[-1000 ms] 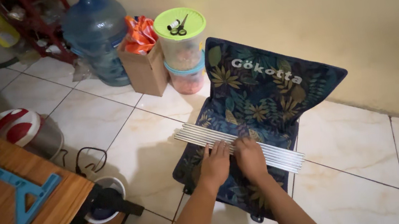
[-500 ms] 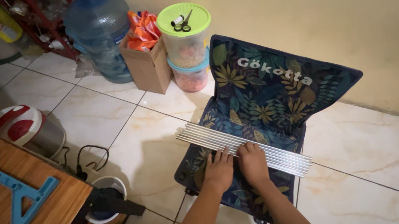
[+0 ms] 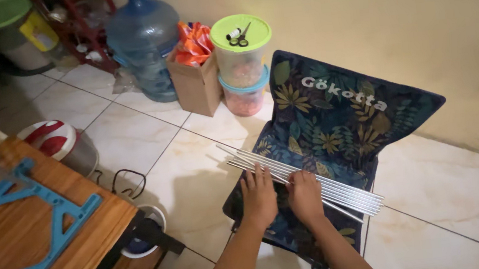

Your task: The person assembles a folding bench by taking metal poles one at a time from a folding chair and inserting them into the holes of the blue plastic and wood bench frame. They repeat this pick-and-insert cycle, building up a row of upright poles in the frame.

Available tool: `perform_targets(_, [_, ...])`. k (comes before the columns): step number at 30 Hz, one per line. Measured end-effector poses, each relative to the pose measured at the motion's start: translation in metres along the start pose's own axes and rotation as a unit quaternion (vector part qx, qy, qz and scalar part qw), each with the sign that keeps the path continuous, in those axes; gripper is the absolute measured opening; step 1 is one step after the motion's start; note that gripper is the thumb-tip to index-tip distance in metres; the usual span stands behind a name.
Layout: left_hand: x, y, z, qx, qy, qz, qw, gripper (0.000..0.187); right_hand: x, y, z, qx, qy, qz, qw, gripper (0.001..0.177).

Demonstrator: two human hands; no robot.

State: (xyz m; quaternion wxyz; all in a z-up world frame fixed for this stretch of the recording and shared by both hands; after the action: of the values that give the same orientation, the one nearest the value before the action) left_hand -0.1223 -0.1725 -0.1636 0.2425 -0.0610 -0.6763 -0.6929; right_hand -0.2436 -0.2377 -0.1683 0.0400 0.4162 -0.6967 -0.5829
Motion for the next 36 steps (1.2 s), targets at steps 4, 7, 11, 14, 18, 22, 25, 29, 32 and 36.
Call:
perform_targets(4, [0.001, 0.057, 0.019, 0.136, 0.000, 0.145, 0.980, 0.086, -0.019, -0.005, -0.017, -0.013, -0.037, -0.094, 0.995, 0.012])
perform_targets(7, [0.008, 0.095, 0.034, 0.239, -0.042, 0.203, 0.949, 0.086, -0.038, -0.010, -0.032, 0.001, -0.038, -0.194, 0.980, 0.013])
perform_targets(11, [0.012, 0.135, 0.054, 0.283, -0.065, 0.296, 0.910, 0.080, -0.072, -0.014, -0.053, 0.015, 0.017, -0.349, 0.937, 0.013])
perform_targets(14, [-0.001, 0.153, 0.061, 0.186, 0.020, 0.444, 0.876, 0.079, -0.104, -0.016, -0.066, -0.006, 0.026, -0.414, 0.910, 0.012])
perform_targets(18, [-0.017, 0.202, 0.084, 0.303, -0.006, 0.380, 0.874, 0.069, -0.159, -0.007, -0.083, -0.024, 0.053, -0.488, 0.871, 0.011])
perform_targets(22, [-0.043, 0.243, 0.107, 0.376, -0.013, 0.368, 0.850, 0.061, -0.230, 0.012, -0.087, -0.052, 0.100, -0.565, 0.817, 0.013])
perform_targets(25, [-0.060, 0.274, 0.131, 0.430, -0.036, 0.350, 0.831, 0.057, -0.280, 0.030, -0.081, -0.051, 0.112, -0.560, 0.819, 0.014])
perform_targets(29, [-0.080, 0.315, 0.173, 0.518, -0.069, 0.286, 0.803, 0.057, -0.350, 0.045, -0.072, -0.080, 0.135, -0.608, 0.779, 0.012])
perform_targets(32, [-0.100, 0.344, 0.207, 0.533, -0.073, 0.257, 0.803, 0.059, -0.403, 0.053, -0.064, -0.083, 0.174, -0.616, 0.764, 0.013])
perform_targets(36, [-0.126, 0.382, 0.260, 0.580, -0.069, 0.196, 0.788, 0.058, -0.473, 0.053, -0.049, -0.120, 0.196, -0.643, 0.730, 0.014])
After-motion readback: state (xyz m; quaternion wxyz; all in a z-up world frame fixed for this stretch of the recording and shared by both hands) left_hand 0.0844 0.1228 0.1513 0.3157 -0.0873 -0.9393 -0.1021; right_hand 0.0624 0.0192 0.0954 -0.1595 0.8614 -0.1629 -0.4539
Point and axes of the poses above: each hand's wrist, its own z-axis away from the middle knuckle, its own y-axis out of the back of the hand, x = y × z, the point moved 5 cm from there along -z, towards the middle knuckle, and after that the axes turned 9 degrees about -x, right-handed, at the moved point
